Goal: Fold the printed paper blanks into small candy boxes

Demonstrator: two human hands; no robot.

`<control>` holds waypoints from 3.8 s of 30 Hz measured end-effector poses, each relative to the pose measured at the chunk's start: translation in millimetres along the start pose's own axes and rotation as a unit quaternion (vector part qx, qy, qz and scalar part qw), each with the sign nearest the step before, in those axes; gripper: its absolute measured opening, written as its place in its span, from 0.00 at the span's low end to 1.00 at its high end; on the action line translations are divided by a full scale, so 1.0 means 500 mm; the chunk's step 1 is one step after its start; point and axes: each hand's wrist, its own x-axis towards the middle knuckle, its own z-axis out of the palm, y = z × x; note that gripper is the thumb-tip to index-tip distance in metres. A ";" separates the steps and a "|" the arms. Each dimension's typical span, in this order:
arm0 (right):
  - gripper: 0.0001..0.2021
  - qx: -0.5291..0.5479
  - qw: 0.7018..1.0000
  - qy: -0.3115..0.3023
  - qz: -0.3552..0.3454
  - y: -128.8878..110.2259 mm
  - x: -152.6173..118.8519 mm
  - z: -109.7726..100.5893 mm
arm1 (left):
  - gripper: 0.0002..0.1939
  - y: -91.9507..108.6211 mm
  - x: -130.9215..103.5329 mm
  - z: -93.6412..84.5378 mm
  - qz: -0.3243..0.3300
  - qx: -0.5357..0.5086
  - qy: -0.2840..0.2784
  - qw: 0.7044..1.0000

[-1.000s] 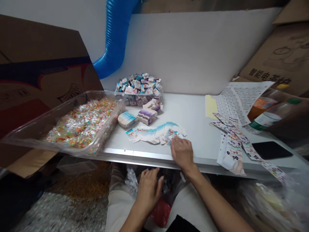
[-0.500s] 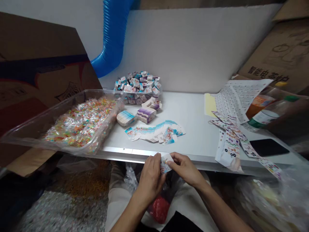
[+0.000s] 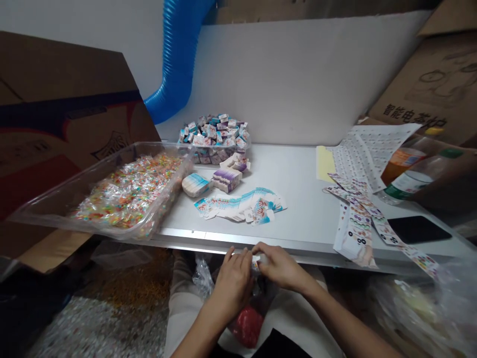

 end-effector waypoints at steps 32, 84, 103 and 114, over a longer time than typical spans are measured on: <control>0.17 0.151 0.974 0.163 0.038 -0.045 -0.039 0.100 | 0.29 -0.008 -0.022 0.071 -0.117 -0.160 0.217 0.956; 0.19 -0.374 0.888 0.269 -0.005 0.039 0.156 0.036 | 0.29 -0.041 -0.057 0.087 -0.094 0.035 0.193 0.976; 0.09 0.290 0.955 -0.044 0.040 -0.010 0.014 -0.011 | 0.32 -0.022 -0.004 0.000 -0.014 -0.009 0.086 0.996; 0.05 0.011 0.999 -0.047 0.001 0.025 0.020 0.032 | 0.24 -0.012 -0.018 0.017 -0.030 0.054 0.022 0.998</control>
